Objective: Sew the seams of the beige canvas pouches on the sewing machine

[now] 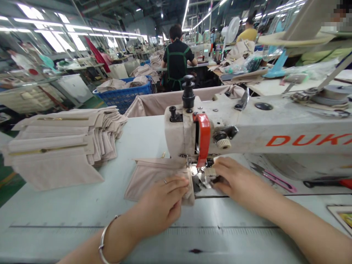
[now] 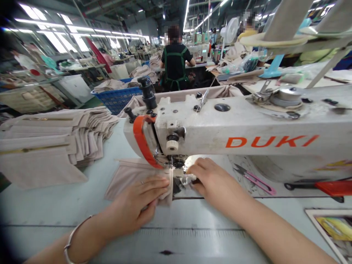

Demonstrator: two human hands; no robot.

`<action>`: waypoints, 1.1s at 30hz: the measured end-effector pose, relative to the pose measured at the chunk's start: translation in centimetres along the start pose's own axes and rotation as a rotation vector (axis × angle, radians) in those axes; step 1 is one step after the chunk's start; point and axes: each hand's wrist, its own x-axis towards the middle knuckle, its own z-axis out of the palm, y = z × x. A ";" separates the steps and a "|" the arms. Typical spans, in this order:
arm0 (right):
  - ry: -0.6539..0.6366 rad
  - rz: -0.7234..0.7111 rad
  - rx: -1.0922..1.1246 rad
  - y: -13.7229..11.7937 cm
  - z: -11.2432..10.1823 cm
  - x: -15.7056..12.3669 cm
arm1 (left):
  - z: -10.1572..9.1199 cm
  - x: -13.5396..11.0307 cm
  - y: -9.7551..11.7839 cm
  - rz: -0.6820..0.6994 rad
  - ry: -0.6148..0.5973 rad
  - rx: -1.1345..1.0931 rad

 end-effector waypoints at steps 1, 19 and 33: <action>0.067 0.074 -0.021 0.1 0.8 0.4 | 0.2 0.1 0.2 -0.024 0.006 0.015; 0.015 -0.412 0.196 -3.9 3.1 -0.8 | 0.6 1.0 -0.2 0.124 -0.116 0.237; 0.034 -0.382 0.151 -3.9 3.3 -0.6 | 0.4 1.3 -2.1 0.279 0.060 0.199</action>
